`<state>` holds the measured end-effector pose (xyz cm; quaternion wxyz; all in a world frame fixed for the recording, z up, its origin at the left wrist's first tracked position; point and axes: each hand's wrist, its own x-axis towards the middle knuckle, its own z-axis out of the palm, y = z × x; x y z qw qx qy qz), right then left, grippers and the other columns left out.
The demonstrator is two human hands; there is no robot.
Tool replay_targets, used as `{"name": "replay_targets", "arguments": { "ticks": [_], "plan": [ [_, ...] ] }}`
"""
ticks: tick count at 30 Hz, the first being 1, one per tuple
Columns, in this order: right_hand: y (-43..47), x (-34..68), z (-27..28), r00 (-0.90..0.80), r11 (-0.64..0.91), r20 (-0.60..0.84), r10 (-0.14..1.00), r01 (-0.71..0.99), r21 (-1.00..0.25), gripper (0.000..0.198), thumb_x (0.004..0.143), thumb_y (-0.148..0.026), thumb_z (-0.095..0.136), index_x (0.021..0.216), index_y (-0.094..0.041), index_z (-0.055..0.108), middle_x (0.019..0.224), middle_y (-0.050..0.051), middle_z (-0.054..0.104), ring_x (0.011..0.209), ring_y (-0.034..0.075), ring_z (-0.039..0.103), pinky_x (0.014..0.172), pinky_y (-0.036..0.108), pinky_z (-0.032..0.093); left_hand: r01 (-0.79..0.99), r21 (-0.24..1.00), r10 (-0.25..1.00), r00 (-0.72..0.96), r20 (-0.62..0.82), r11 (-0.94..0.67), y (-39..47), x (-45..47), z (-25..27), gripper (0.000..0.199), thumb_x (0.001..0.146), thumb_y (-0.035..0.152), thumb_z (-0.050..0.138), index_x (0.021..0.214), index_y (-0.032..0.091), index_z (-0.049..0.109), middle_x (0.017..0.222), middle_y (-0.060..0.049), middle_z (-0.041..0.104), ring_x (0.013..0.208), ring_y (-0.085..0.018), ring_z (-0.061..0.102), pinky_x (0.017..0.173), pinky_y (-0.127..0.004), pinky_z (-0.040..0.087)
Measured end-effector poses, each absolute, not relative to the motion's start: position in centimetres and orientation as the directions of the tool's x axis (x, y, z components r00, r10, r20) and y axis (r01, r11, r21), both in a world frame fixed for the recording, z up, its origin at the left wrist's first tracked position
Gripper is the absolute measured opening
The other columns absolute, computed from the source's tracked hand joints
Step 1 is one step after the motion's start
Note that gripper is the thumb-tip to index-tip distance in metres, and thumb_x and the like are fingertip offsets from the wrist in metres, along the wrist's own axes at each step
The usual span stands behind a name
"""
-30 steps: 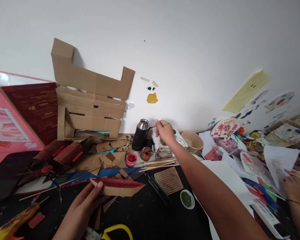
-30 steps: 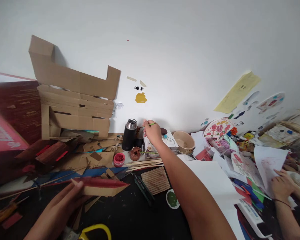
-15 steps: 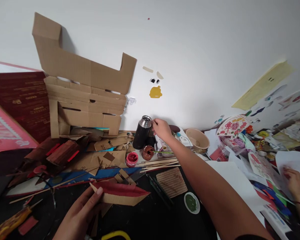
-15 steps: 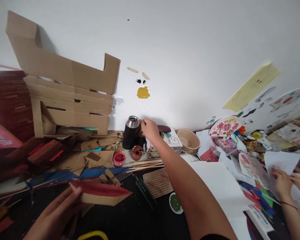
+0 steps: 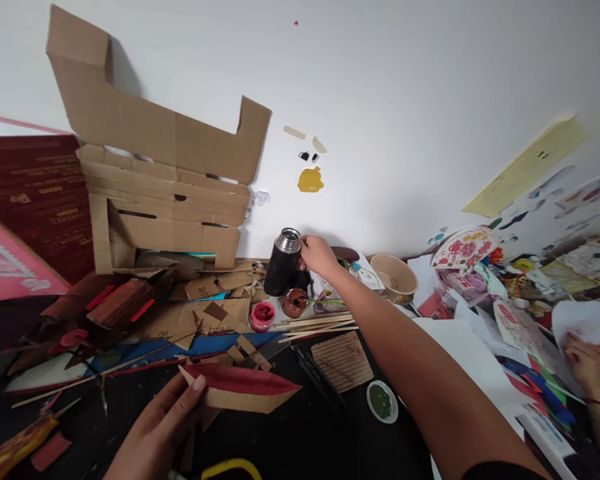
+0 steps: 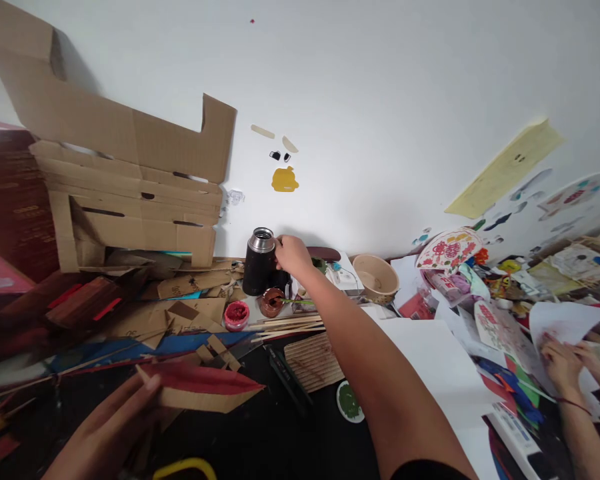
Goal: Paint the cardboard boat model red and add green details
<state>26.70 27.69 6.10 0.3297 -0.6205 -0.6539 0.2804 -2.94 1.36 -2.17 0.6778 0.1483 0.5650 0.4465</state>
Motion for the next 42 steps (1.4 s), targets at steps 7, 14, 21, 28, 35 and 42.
{"name": "replay_targets", "arguments": {
  "ticks": [7, 14, 21, 28, 35, 42],
  "plan": [
    [27.8, 26.6, 6.5, 0.014, 0.054, 0.08, 0.997, 0.626, -0.778, 0.042, 0.109, -0.04, 0.07, 0.071, -0.024, 0.062, 0.049, -0.001, 0.065, 0.039, 0.018, 0.061, 0.048, 0.028, 0.044, -0.513, 0.665, 0.781, 0.019, -0.624, 0.543, 1.1, -2.2, -1.3, 0.068, 0.067, 0.047, 0.103, 0.13, 0.029, 0.083, 0.114, -0.011, 0.089, 0.11, -0.045, 0.083, 0.08, -0.047, 0.073],
    [28.1, 26.1, 6.1, 0.014, 0.047, 0.072, 0.997, 0.646, -0.762, 0.033, 0.111, -0.03, 0.065, 0.079, -0.024, 0.064, 0.049, -0.001, 0.065, 0.04, 0.02, 0.064, 0.047, 0.028, 0.045, -0.475, 0.678, 0.787, 0.054, -0.614, 0.561, 1.3, -2.3, -1.1, 0.07, 0.068, 0.05, 0.103, 0.13, 0.027, 0.081, 0.115, -0.012, 0.089, 0.107, -0.046, 0.083, 0.065, -0.042, 0.071],
    [28.5, 26.3, 6.3, 0.007, 0.056, 0.083, 0.997, 0.684, -0.728, 0.032, 0.113, -0.033, 0.062, 0.083, -0.024, 0.065, 0.051, -0.001, 0.067, 0.04, 0.019, 0.064, 0.047, 0.028, 0.045, -0.475, 0.672, 0.779, 0.045, -0.626, 0.568, 1.4, -2.3, -0.8, 0.063, 0.063, 0.047, 0.104, 0.121, 0.028, 0.085, 0.101, -0.01, 0.089, 0.108, -0.048, 0.082, 0.079, -0.051, 0.072],
    [28.4, 26.6, 6.4, -0.019, 0.035, 0.031, 0.999, 0.742, -0.669, 0.035, 0.117, -0.034, 0.054, 0.085, -0.022, 0.064, 0.049, -0.001, 0.066, 0.044, 0.02, 0.068, 0.05, 0.027, 0.048, -0.487, 0.666, 0.773, 0.029, -0.634, 0.565, 1.3, -1.8, 0.1, 0.077, 0.057, 0.049, 0.107, 0.126, 0.024, 0.083, 0.109, -0.012, 0.089, 0.104, -0.045, 0.084, 0.071, -0.041, 0.072],
    [28.1, 26.4, 6.7, -0.033, 0.022, -0.008, 0.999, 0.798, -0.602, 0.035, 0.12, -0.033, 0.047, 0.096, -0.019, 0.068, 0.054, 0.0, 0.068, 0.048, 0.018, 0.071, 0.053, 0.023, 0.049, -0.457, 0.687, 0.786, 0.047, -0.616, 0.565, 1.0, -2.2, -0.2, 0.083, 0.06, 0.041, 0.107, 0.136, 0.023, 0.08, 0.117, -0.011, 0.089, 0.108, -0.04, 0.084, 0.08, -0.035, 0.071],
    [28.0, 26.1, 6.8, -0.051, 0.037, -0.01, 0.999, 0.833, -0.552, 0.027, 0.117, -0.026, 0.048, 0.103, -0.018, 0.069, 0.061, 0.004, 0.074, 0.054, 0.019, 0.073, 0.056, 0.023, 0.051, -0.473, 0.66, 0.763, 0.043, -0.644, 0.584, 1.0, -2.1, 0.0, 0.082, 0.056, 0.038, 0.109, 0.132, 0.023, 0.082, 0.115, -0.011, 0.089, 0.106, -0.042, 0.084, 0.077, -0.038, 0.071]
  ]
}}
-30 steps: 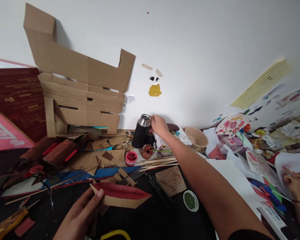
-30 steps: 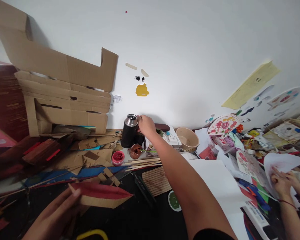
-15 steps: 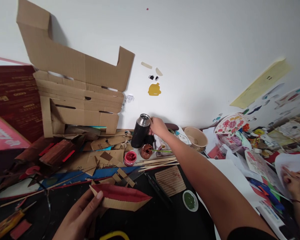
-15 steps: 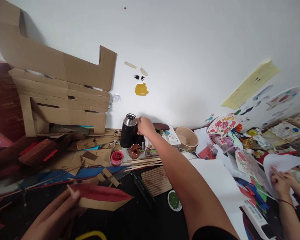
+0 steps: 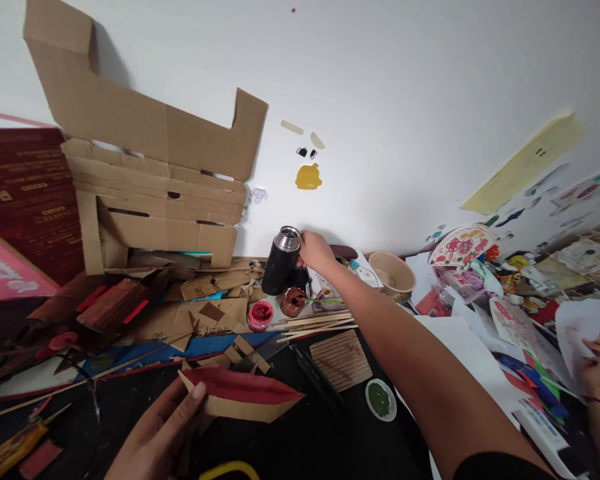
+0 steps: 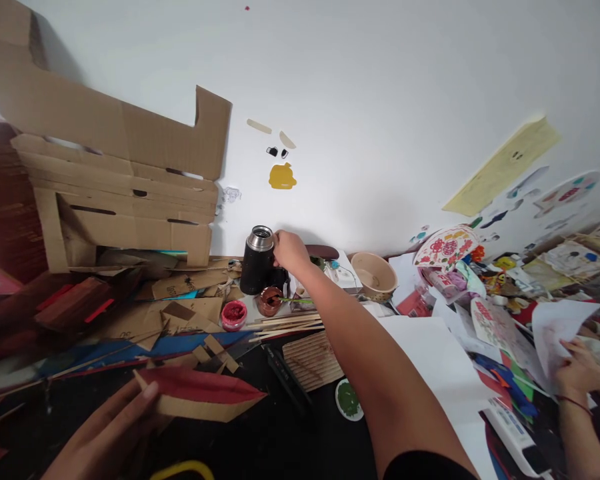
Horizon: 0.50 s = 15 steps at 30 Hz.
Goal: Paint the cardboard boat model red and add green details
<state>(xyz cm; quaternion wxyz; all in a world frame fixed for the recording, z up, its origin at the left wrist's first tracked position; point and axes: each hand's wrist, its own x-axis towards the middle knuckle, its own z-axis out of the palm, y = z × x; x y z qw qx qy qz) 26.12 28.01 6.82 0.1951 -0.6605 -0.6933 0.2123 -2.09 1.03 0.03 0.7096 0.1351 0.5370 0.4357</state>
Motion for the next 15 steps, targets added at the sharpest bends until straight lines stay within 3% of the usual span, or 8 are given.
{"name": "replay_targets", "arguments": {
  "ticks": [4, 10, 15],
  "plan": [
    [27.89, 26.16, 6.81, -0.068, 0.027, -0.055, 0.996, 0.84, -0.542, 0.015, 0.111, -0.018, 0.056, 0.106, -0.018, 0.07, 0.057, 0.001, 0.072, 0.052, 0.02, 0.073, 0.053, 0.023, 0.049, -0.485, 0.656, 0.765, 0.043, -0.643, 0.578, 1.12, -2.09, 0.01, 0.082, 0.059, 0.043, 0.108, 0.134, 0.023, 0.081, 0.113, -0.011, 0.089, 0.107, -0.04, 0.084, 0.081, -0.037, 0.071],
    [27.74, 26.21, 7.05, -0.051, 0.031, -0.022, 0.998, 0.841, -0.54, 0.03, 0.119, -0.028, 0.044, 0.106, -0.018, 0.069, 0.062, 0.004, 0.074, 0.055, 0.019, 0.075, 0.056, 0.023, 0.051, -0.476, 0.655, 0.774, 0.093, -0.627, 0.587, 0.99, -2.0, 0.06, 0.075, 0.061, 0.037, 0.107, 0.131, 0.025, 0.082, 0.117, -0.011, 0.088, 0.108, -0.043, 0.084, 0.079, -0.039, 0.071],
    [27.64, 26.15, 7.16, -0.067, 0.021, -0.059, 0.996, 0.822, -0.569, 0.028, 0.119, -0.026, 0.046, 0.101, -0.019, 0.067, 0.061, 0.001, 0.073, 0.052, 0.016, 0.074, 0.051, 0.02, 0.05, -0.501, 0.65, 0.778, 0.081, -0.623, 0.572, 0.96, -1.95, 0.06, 0.076, 0.062, 0.033, 0.108, 0.133, 0.024, 0.08, 0.121, -0.011, 0.088, 0.112, -0.041, 0.083, 0.079, -0.036, 0.071]
  ]
}}
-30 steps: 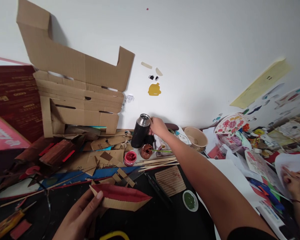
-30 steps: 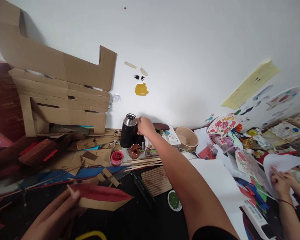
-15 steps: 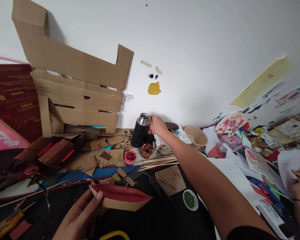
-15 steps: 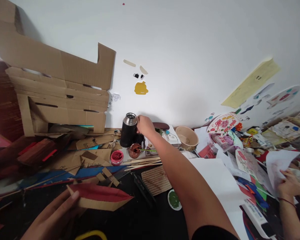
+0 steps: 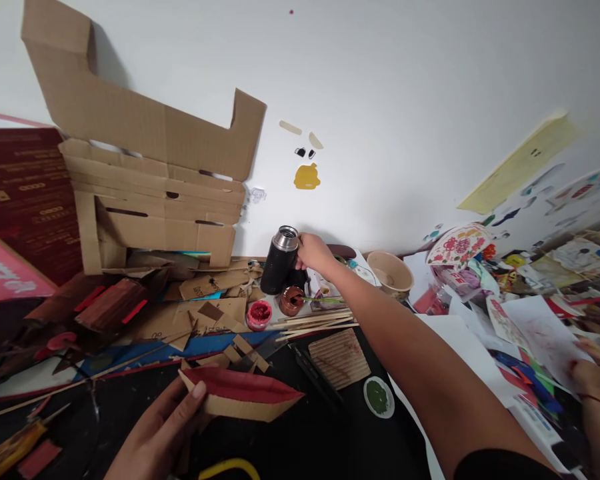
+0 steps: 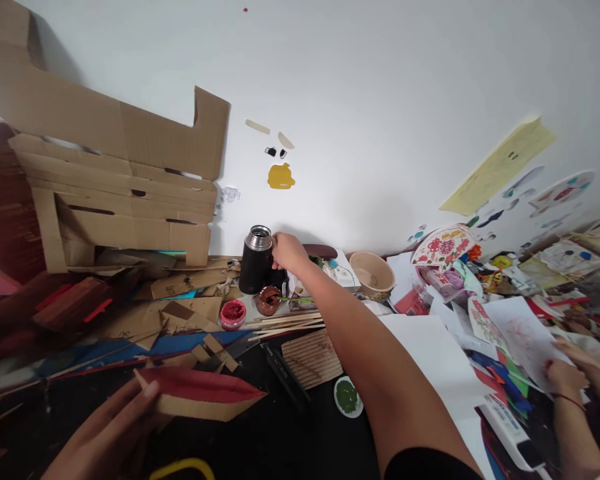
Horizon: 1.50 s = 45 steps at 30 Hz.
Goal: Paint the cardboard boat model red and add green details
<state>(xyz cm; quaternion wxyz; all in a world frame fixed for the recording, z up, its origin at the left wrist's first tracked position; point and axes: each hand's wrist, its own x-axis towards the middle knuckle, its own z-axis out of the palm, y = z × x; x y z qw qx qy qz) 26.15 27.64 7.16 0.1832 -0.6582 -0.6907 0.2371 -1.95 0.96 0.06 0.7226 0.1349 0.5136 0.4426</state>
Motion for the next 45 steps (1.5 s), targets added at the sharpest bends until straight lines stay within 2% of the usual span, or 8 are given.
{"name": "replay_targets", "arguments": {
  "ticks": [6, 11, 19, 24, 29, 33, 39, 45],
  "plan": [
    [27.7, 26.2, 7.1, -0.041, 0.01, -0.04, 0.998, 0.812, -0.584, 0.036, 0.121, -0.033, 0.041, 0.098, -0.02, 0.066, 0.055, 0.0, 0.068, 0.051, 0.018, 0.074, 0.05, 0.021, 0.051, -0.504, 0.647, 0.772, 0.062, -0.633, 0.572, 1.1, -1.9, 0.4, 0.076, 0.063, 0.038, 0.108, 0.132, 0.024, 0.08, 0.114, -0.01, 0.089, 0.101, -0.037, 0.085, 0.066, -0.029, 0.069],
    [27.8, 26.1, 7.2, -0.035, 0.003, -0.041, 0.999, 0.803, -0.595, 0.034, 0.121, -0.031, 0.043, 0.097, -0.02, 0.065, 0.057, 0.001, 0.069, 0.051, 0.018, 0.074, 0.049, 0.022, 0.051, -0.495, 0.688, 0.785, -0.02, -0.62, 0.531, 0.9, -1.3, 1.2, 0.07, 0.062, 0.035, 0.108, 0.126, 0.022, 0.083, 0.101, -0.009, 0.09, 0.078, -0.03, 0.085, 0.06, -0.027, 0.067],
    [27.4, 26.2, 7.5, -0.047, -0.001, -0.063, 0.997, 0.8, -0.601, 0.036, 0.121, -0.031, 0.044, 0.094, -0.02, 0.063, 0.054, -0.001, 0.066, 0.051, 0.018, 0.073, 0.05, 0.021, 0.051, -0.507, 0.687, 0.789, -0.019, -0.614, 0.521, 0.7, -0.7, 1.6, 0.076, 0.066, 0.044, 0.105, 0.135, 0.023, 0.079, 0.109, -0.011, 0.09, 0.102, -0.038, 0.086, 0.071, -0.032, 0.07],
    [27.5, 26.3, 7.4, -0.026, 0.013, -0.014, 1.0, 0.813, -0.582, 0.037, 0.121, -0.034, 0.045, 0.092, -0.02, 0.064, 0.059, 0.001, 0.07, 0.053, 0.017, 0.073, 0.054, 0.022, 0.053, -0.489, 0.69, 0.779, -0.033, -0.626, 0.534, 0.8, -0.8, 1.7, 0.067, 0.068, 0.041, 0.104, 0.128, 0.021, 0.082, 0.103, -0.01, 0.09, 0.093, -0.036, 0.087, 0.069, -0.03, 0.069],
    [27.8, 26.2, 7.1, -0.031, -0.006, -0.053, 0.998, 0.808, -0.59, 0.039, 0.121, -0.036, 0.043, 0.095, -0.019, 0.065, 0.056, 0.002, 0.07, 0.05, 0.018, 0.073, 0.052, 0.022, 0.053, -0.504, 0.686, 0.783, -0.028, -0.621, 0.525, 0.7, -0.8, 1.5, 0.075, 0.067, 0.039, 0.105, 0.136, 0.022, 0.079, 0.102, -0.011, 0.09, 0.094, -0.037, 0.087, 0.065, -0.031, 0.068],
    [28.0, 26.1, 7.1, -0.017, 0.007, -0.012, 1.0, 0.803, -0.596, 0.039, 0.122, -0.039, 0.04, 0.1, -0.02, 0.066, 0.065, 0.004, 0.075, 0.058, 0.019, 0.077, 0.054, 0.022, 0.054, -0.491, 0.684, 0.787, 0.004, -0.617, 0.54, 0.8, -1.1, 1.1, 0.074, 0.065, 0.041, 0.106, 0.133, 0.022, 0.081, 0.105, -0.01, 0.09, 0.096, -0.038, 0.086, 0.064, -0.032, 0.069],
    [27.9, 25.9, 6.8, -0.037, -0.008, -0.061, 0.997, 0.795, -0.607, 0.036, 0.121, -0.032, 0.042, 0.098, -0.019, 0.066, 0.058, 0.002, 0.072, 0.051, 0.019, 0.074, 0.05, 0.022, 0.052, -0.474, 0.651, 0.76, 0.063, -0.646, 0.593, 0.9, -1.6, 1.0, 0.083, 0.065, 0.041, 0.106, 0.141, 0.024, 0.076, 0.11, -0.011, 0.089, 0.095, -0.039, 0.086, 0.063, -0.033, 0.069],
    [28.0, 26.2, 6.9, -0.016, 0.005, -0.013, 1.0, 0.798, -0.603, 0.038, 0.122, -0.037, 0.038, 0.102, -0.02, 0.066, 0.063, 0.003, 0.074, 0.055, 0.018, 0.075, 0.051, 0.022, 0.052, -0.476, 0.655, 0.762, 0.052, -0.645, 0.587, 1.1, -1.9, 0.6, 0.088, 0.065, 0.043, 0.106, 0.144, 0.021, 0.074, 0.108, -0.011, 0.089, 0.092, -0.037, 0.086, 0.063, -0.031, 0.068]
  ]
}}
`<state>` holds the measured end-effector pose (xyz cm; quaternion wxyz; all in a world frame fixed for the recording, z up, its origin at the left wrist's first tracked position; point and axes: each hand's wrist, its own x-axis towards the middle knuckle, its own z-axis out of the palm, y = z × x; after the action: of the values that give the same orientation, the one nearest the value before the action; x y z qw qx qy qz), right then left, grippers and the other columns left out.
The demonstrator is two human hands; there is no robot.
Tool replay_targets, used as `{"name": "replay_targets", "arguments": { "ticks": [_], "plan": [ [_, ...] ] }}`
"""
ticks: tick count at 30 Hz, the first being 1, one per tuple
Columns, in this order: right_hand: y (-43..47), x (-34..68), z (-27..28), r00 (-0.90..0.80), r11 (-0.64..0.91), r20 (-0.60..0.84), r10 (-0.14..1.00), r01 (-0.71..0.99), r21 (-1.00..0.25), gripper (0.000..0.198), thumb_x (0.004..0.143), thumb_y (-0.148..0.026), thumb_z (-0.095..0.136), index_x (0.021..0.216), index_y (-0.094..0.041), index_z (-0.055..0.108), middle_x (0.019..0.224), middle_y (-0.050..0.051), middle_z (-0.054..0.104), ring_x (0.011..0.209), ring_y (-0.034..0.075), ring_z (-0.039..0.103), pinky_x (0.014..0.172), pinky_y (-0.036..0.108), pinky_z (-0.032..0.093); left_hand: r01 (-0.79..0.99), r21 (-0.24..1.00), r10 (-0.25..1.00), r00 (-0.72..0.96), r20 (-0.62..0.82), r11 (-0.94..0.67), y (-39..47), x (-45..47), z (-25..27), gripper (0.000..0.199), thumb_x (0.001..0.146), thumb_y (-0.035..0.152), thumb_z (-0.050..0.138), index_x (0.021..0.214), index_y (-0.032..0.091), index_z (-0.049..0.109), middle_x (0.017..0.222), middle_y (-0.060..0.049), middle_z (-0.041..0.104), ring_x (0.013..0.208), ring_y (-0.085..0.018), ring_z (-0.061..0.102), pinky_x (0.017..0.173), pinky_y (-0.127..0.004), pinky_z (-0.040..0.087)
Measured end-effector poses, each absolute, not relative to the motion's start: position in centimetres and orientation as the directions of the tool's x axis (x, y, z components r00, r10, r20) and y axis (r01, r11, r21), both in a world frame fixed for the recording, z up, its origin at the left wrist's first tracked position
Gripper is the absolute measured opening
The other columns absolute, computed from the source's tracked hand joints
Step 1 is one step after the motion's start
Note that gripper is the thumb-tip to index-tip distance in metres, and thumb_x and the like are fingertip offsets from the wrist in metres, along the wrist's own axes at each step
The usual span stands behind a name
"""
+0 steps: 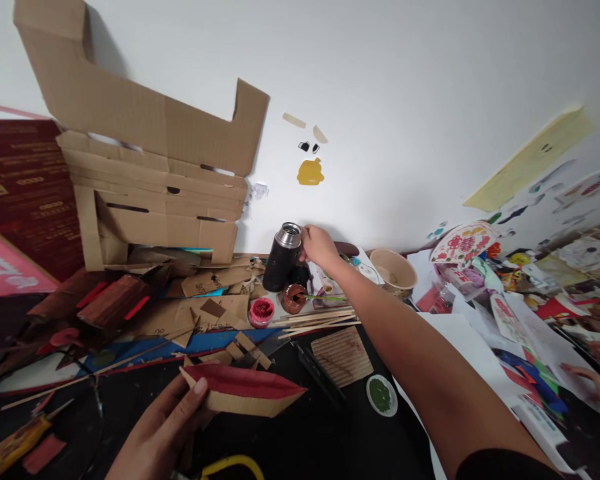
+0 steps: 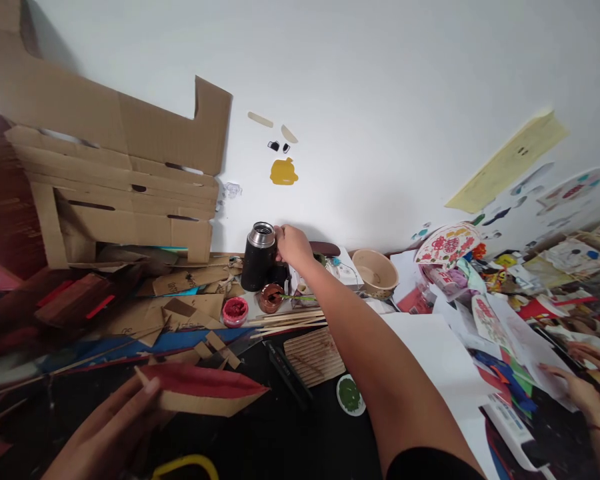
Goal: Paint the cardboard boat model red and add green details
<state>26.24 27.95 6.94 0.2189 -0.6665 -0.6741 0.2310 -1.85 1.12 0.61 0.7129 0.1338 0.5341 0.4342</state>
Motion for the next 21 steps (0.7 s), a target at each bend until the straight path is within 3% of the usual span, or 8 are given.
{"name": "replay_targets", "arguments": {
  "ticks": [4, 9, 12, 15, 21],
  "plan": [
    [27.99, 26.25, 6.7, -0.042, 0.0, -0.056, 0.998, 0.803, -0.596, 0.038, 0.121, -0.036, 0.042, 0.098, -0.019, 0.066, 0.055, 0.001, 0.069, 0.049, 0.018, 0.072, 0.05, 0.022, 0.051, -0.471, 0.656, 0.762, 0.055, -0.645, 0.59, 1.14, -1.9, 0.46, 0.092, 0.066, 0.044, 0.106, 0.149, 0.021, 0.072, 0.113, -0.012, 0.089, 0.094, -0.037, 0.086, 0.066, -0.031, 0.068],
    [28.06, 26.12, 6.77, -0.022, 0.012, -0.01, 1.0, 0.81, -0.586, 0.038, 0.121, -0.038, 0.039, 0.104, -0.019, 0.068, 0.064, 0.004, 0.075, 0.054, 0.018, 0.074, 0.053, 0.022, 0.053, -0.485, 0.629, 0.747, 0.079, -0.66, 0.607, 1.1, -1.79, 0.78, 0.102, 0.062, 0.041, 0.108, 0.154, 0.022, 0.069, 0.111, -0.012, 0.089, 0.098, -0.04, 0.085, 0.068, -0.033, 0.069],
    [27.99, 26.16, 6.57, -0.026, 0.001, -0.035, 0.999, 0.812, -0.584, 0.038, 0.121, -0.037, 0.041, 0.102, -0.019, 0.068, 0.057, 0.003, 0.072, 0.052, 0.019, 0.074, 0.052, 0.022, 0.052, -0.501, 0.617, 0.746, 0.09, -0.66, 0.607, 1.12, -1.73, 0.81, 0.099, 0.063, 0.043, 0.107, 0.152, 0.023, 0.07, 0.118, -0.012, 0.088, 0.107, -0.04, 0.084, 0.074, -0.035, 0.071],
    [28.03, 26.21, 6.46, -0.038, -0.007, -0.064, 0.997, 0.811, -0.585, 0.036, 0.119, -0.036, 0.047, 0.097, -0.019, 0.068, 0.052, 0.001, 0.068, 0.049, 0.019, 0.072, 0.05, 0.022, 0.051, -0.481, 0.652, 0.758, 0.043, -0.65, 0.586, 1.13, -1.83, 0.45, 0.092, 0.064, 0.045, 0.106, 0.148, 0.023, 0.074, 0.115, -0.012, 0.089, 0.102, -0.038, 0.085, 0.073, -0.033, 0.07],
    [28.19, 26.36, 6.63, -0.014, 0.001, -0.017, 1.0, 0.804, -0.595, 0.037, 0.121, -0.037, 0.04, 0.103, -0.019, 0.068, 0.061, 0.002, 0.073, 0.053, 0.017, 0.074, 0.053, 0.021, 0.052, -0.46, 0.671, 0.768, 0.037, -0.64, 0.581, 0.96, -2.03, 0.0, 0.084, 0.065, 0.048, 0.106, 0.14, 0.023, 0.078, 0.106, -0.01, 0.09, 0.098, -0.037, 0.086, 0.074, -0.032, 0.07]
  ]
}}
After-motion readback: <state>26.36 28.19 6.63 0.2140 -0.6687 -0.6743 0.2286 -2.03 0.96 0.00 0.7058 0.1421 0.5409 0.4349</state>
